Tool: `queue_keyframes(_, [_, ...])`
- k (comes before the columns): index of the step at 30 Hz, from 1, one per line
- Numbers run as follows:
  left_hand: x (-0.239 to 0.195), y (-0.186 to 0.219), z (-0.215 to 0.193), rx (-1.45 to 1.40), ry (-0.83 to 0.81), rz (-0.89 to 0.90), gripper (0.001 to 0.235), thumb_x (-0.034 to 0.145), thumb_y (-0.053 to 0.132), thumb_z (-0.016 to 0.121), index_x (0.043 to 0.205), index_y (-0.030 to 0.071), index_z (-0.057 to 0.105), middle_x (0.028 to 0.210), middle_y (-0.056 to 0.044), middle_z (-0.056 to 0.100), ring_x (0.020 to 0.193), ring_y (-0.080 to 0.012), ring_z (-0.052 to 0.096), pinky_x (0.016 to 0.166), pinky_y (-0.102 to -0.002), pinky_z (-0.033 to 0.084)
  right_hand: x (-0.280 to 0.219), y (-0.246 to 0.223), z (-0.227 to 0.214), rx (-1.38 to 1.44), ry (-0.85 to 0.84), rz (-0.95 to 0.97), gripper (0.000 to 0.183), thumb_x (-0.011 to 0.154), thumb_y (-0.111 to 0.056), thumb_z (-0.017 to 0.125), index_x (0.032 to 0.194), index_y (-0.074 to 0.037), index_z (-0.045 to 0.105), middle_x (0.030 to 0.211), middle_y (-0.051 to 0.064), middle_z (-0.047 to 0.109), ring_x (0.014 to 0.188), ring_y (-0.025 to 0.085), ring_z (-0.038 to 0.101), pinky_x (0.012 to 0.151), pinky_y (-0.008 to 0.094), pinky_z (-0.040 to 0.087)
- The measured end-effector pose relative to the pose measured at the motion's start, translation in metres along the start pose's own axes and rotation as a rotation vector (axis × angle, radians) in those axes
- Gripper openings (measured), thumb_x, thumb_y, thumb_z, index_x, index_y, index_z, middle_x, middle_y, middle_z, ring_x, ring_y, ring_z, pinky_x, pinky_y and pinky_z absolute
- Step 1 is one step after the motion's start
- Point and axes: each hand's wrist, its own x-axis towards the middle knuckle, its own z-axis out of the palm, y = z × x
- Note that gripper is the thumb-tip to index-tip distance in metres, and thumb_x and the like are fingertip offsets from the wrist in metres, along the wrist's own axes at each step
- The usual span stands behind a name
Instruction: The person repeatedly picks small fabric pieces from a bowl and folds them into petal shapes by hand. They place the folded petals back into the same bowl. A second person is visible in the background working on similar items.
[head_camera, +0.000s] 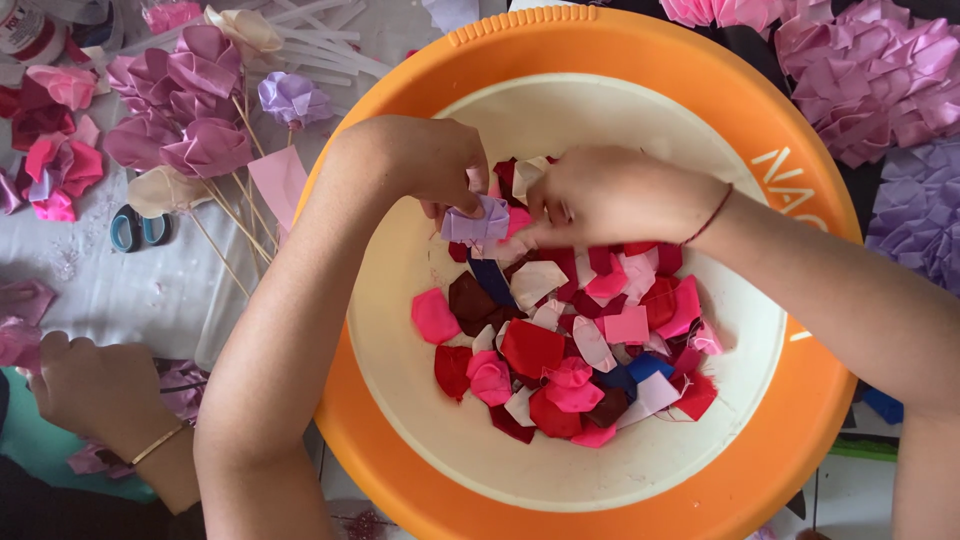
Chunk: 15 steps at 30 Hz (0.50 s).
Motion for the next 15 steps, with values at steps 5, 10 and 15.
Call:
queue_keyframes(5, [-0.002,0.006,-0.003,-0.006,0.061,0.075,0.031,0.085,0.025,0.064,0.112,0.017,0.077,0.073,-0.006,0.078,0.076,-0.0191,0.079,0.087,-0.033,0.055,-0.005,0.005,-0.011,0.297,0.258,-0.076,0.034,0.087,-0.032,0.075,0.107,-0.004,0.073,0.097,0.014,0.079,0.088,0.031,0.078,0.076,0.044,0.062])
queue_keyframes(10, [0.003,0.004,-0.003,-0.056,0.174,0.211,0.026,0.087,0.028,0.063,0.107,0.024,0.08,0.075,-0.003,0.078,0.07,-0.0171,0.075,0.083,-0.031,0.055,-0.003,0.017,-0.005,0.343,0.255,-0.117,0.022,0.085,-0.021,0.076,0.094,-0.002,0.074,0.086,0.012,0.079,0.081,0.024,0.078,0.078,0.036,0.061])
queue_keyframes(15, [0.003,0.002,-0.002,-0.145,0.196,0.237,0.03,0.094,0.032,0.062,0.116,0.02,0.077,0.09,-0.005,0.079,0.076,-0.0179,0.077,0.087,-0.035,0.056,-0.002,0.026,-0.008,0.324,0.332,-0.113,0.016,0.087,-0.019,0.074,0.09,-0.004,0.075,0.08,0.01,0.077,0.076,0.023,0.077,0.069,0.035,0.061])
